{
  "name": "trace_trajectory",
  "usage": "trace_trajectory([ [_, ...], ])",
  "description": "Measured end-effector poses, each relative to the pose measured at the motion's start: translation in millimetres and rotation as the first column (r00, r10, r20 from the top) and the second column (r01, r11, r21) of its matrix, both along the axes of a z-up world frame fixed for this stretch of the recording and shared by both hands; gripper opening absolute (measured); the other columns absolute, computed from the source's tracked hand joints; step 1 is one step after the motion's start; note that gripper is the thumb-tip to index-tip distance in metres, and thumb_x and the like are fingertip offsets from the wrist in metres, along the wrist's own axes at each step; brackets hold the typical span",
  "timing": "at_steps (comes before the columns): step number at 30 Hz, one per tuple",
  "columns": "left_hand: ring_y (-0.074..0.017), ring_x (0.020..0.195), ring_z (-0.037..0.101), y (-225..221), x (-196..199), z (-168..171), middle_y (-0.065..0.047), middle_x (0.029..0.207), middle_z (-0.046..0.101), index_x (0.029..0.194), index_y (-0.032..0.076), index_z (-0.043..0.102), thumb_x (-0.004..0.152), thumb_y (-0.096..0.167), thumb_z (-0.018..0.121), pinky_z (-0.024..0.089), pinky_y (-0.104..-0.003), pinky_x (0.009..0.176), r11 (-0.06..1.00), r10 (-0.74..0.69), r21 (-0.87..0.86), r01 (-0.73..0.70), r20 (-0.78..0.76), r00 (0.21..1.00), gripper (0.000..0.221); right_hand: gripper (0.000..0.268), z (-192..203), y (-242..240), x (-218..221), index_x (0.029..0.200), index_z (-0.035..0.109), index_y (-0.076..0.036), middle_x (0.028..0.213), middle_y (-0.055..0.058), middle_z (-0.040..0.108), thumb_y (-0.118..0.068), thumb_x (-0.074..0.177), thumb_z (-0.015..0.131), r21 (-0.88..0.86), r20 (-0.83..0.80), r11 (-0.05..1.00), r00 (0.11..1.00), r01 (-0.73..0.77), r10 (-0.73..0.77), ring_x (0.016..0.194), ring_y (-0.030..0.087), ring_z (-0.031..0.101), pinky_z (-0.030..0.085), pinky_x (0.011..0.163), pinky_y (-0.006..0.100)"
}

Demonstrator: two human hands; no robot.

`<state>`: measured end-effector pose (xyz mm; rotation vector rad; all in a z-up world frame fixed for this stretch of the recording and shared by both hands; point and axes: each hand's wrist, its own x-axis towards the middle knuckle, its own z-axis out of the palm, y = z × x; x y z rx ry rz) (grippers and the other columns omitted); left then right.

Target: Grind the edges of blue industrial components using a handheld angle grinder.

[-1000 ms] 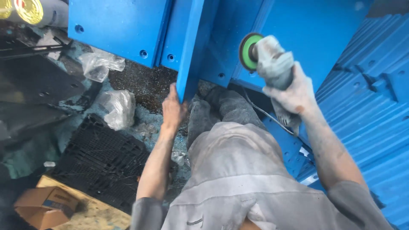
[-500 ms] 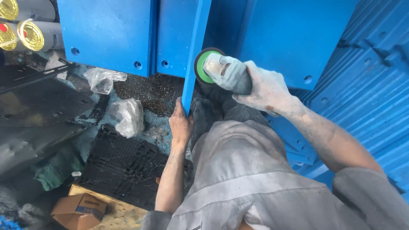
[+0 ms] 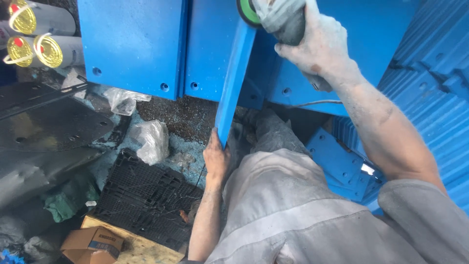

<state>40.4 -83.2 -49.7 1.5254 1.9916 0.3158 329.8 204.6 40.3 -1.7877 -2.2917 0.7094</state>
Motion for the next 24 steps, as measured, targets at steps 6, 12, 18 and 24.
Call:
trace_trajectory([
  [6, -0.048, 0.104, 0.07, 13, 9, 21, -0.035, 0.125, 0.065, 0.141, -0.006, 0.045, 0.073, -0.005, 0.066, 0.058, -0.05, 0.089, 1.0, -0.026, 0.013, 0.026, 0.006, 1.0, 0.072, 0.074, 22, -31, -6, 0.127, 0.049, -0.004, 0.104, 0.023, 0.069, -0.047, 0.079, 0.087, -0.224, -0.025, 0.973, 0.999, -0.044, 0.04, 0.09, 0.039, 0.072, 0.059, 0.08, 0.05],
  [12, -0.0477, 0.099, 0.07, 5, -8, 16, -0.033, 0.119, 0.068, 0.143, -0.001, 0.046, 0.076, -0.003, 0.068, 0.058, -0.052, 0.084, 0.995, 0.026, -0.1, -0.027, -0.016, 1.0, 0.07, 0.074, 10, -19, 7, 0.125, 0.05, -0.005, 0.102, 0.022, 0.07, -0.05, 0.081, 0.088, -0.156, -0.014, 0.987, 0.999, 0.028, -0.03, 0.092, 0.043, 0.07, 0.057, 0.078, 0.053],
  [18, -0.0483, 0.089, 0.07, 18, -15, 28, -0.029, 0.101, 0.071, 0.141, 0.003, 0.047, 0.083, 0.003, 0.07, 0.056, -0.055, 0.076, 0.994, -0.004, -0.114, 0.002, -0.016, 1.0, 0.062, 0.074, 25, -28, -3, 0.126, 0.049, -0.004, 0.106, 0.024, 0.07, -0.049, 0.081, 0.087, -0.126, -0.038, 0.992, 0.999, 0.022, -0.027, 0.093, 0.043, 0.071, 0.058, 0.08, 0.052],
  [24, -0.048, 0.087, 0.069, 15, -15, 35, -0.025, 0.098, 0.072, 0.134, 0.012, 0.049, 0.084, 0.003, 0.069, 0.055, -0.056, 0.072, 0.99, 0.023, -0.142, -0.023, 0.0, 1.0, 0.054, 0.074, 32, -49, -20, 0.126, 0.052, -0.009, 0.103, 0.02, 0.073, -0.045, 0.071, 0.087, -0.263, -0.146, 0.957, 0.985, -0.123, 0.087, 0.091, 0.041, 0.072, 0.057, 0.074, 0.054],
])
